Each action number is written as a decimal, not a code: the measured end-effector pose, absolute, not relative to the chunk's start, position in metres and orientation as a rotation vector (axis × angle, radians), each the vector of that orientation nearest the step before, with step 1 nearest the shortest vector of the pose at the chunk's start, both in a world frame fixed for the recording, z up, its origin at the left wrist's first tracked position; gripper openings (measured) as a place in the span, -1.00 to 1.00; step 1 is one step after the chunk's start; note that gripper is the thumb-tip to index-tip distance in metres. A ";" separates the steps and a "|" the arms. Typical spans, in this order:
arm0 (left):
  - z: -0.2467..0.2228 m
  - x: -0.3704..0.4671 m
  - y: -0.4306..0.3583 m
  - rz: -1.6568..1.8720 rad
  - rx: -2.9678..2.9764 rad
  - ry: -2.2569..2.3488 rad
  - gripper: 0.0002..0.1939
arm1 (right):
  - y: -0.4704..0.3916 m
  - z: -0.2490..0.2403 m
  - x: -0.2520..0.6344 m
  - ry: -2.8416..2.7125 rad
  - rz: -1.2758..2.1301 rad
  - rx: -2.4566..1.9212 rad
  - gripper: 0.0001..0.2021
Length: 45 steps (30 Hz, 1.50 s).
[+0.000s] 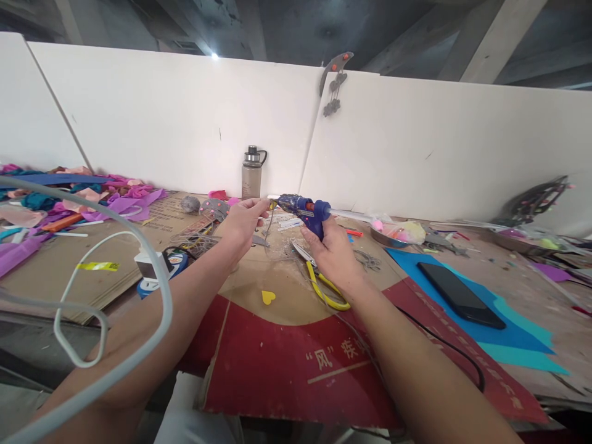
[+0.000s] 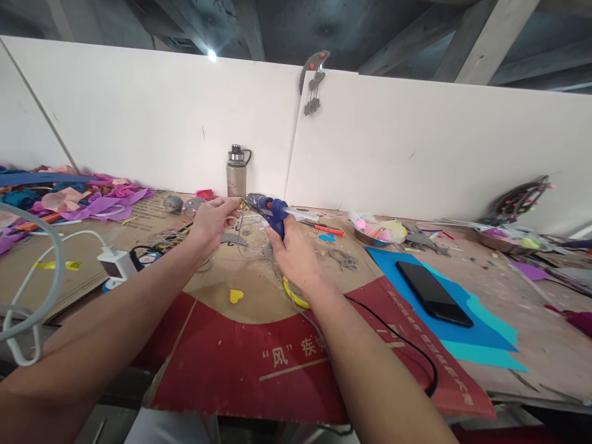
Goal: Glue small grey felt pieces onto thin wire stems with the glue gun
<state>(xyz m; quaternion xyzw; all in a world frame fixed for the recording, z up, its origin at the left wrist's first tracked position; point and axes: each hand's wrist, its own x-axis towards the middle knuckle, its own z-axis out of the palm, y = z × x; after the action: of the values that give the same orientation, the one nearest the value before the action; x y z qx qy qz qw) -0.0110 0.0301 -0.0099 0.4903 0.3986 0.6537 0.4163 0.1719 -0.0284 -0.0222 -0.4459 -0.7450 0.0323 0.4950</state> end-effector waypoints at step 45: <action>-0.012 0.005 0.009 1.777 1.823 1.123 -0.89 | 0.013 -0.037 0.195 -1.396 0.519 -1.290 -0.87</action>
<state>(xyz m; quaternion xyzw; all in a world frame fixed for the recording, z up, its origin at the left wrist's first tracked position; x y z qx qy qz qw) 0.0053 0.0092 -0.0115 0.6446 0.3971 0.6284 0.1787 0.1948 0.0127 -0.0370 -0.5458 -0.5903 0.2196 0.5527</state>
